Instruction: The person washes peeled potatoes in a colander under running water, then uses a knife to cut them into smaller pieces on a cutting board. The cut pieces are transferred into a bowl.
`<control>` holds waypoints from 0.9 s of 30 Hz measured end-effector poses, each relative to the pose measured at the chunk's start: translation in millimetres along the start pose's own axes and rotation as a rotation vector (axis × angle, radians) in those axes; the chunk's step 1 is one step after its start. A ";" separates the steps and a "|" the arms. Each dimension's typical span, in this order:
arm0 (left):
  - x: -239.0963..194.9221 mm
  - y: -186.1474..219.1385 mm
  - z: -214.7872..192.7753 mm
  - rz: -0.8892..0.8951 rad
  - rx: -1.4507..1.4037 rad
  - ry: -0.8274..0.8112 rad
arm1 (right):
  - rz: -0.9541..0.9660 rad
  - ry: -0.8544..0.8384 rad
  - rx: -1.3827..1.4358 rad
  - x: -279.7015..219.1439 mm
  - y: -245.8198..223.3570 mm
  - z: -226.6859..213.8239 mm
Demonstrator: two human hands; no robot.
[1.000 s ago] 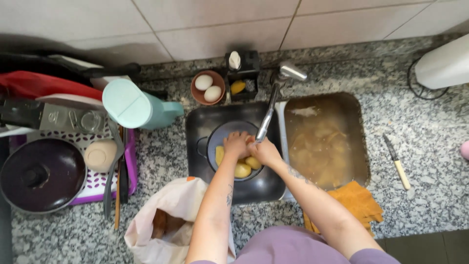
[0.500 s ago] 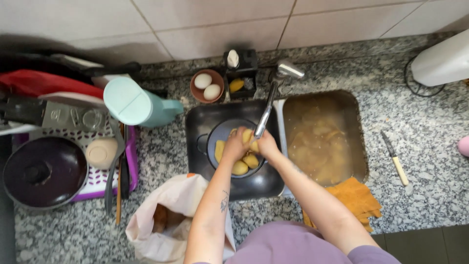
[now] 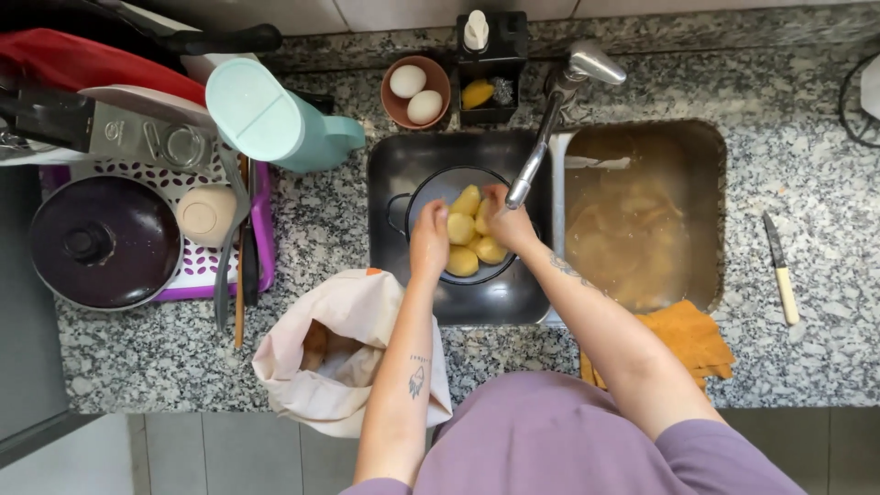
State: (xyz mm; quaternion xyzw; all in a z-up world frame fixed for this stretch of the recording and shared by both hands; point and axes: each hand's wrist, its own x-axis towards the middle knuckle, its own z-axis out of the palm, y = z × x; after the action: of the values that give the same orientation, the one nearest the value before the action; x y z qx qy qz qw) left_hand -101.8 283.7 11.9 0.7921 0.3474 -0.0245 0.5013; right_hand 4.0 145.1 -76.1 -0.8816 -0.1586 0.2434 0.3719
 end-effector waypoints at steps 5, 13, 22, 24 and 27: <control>-32.1 30.0 -22.3 -0.088 0.165 -0.181 | 0.002 -0.263 -0.148 -24.2 -21.3 -7.4; -6.0 -1.1 17.7 0.033 0.386 -0.162 | 0.124 -0.215 -0.193 -74.1 -66.3 -54.3; 52.5 -12.3 76.5 0.120 0.429 0.185 | 0.001 0.598 -0.253 -153.8 82.6 -224.5; 47.1 7.7 71.4 0.255 0.266 0.044 | 0.164 0.774 -0.623 -184.2 128.3 -250.6; 45.3 11.8 73.3 0.398 0.181 -0.019 | 0.416 0.717 -0.591 -216.6 170.0 -252.5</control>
State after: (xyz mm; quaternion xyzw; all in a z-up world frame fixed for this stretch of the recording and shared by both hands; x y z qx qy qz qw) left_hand -38.1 245.0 -32.9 0.8865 0.1756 0.0363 0.4266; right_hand -21.2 -215.2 19.4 -0.9902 0.0958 -0.0608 0.0812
